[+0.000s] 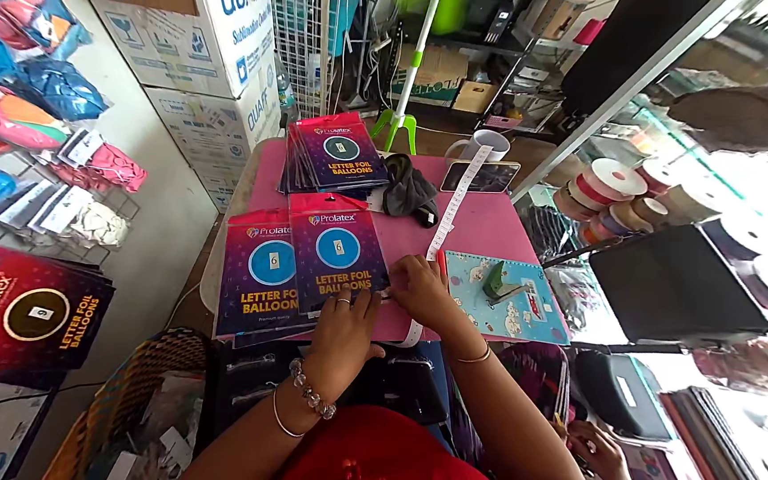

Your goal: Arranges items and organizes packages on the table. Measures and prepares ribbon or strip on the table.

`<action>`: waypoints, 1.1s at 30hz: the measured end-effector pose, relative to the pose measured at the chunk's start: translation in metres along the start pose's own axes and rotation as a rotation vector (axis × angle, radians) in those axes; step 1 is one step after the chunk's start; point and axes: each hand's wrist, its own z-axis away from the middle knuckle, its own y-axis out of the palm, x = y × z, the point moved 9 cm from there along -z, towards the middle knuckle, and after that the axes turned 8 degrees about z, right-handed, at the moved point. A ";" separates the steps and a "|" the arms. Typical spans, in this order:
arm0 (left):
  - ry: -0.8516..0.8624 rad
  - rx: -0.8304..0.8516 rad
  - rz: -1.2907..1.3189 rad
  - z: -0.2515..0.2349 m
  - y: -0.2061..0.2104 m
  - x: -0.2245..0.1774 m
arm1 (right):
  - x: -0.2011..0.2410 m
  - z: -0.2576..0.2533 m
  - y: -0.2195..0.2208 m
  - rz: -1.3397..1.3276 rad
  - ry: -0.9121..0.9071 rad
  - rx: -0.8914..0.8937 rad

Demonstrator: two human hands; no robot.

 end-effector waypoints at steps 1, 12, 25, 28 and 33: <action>-0.001 0.012 -0.015 -0.002 -0.001 -0.001 | 0.000 0.001 -0.001 -0.007 0.000 -0.004; -0.054 0.204 0.106 -0.005 -0.005 0.001 | 0.018 0.036 -0.002 0.153 -0.234 -0.431; -0.497 -0.326 0.347 -0.067 -0.106 0.178 | -0.008 0.075 -0.032 0.097 -0.221 -0.522; -0.427 -0.345 0.377 -0.074 -0.103 0.168 | -0.027 0.080 -0.047 0.065 -0.177 -0.570; -0.536 -0.291 0.299 -0.078 -0.094 0.173 | -0.054 0.086 -0.065 0.025 -0.089 -0.620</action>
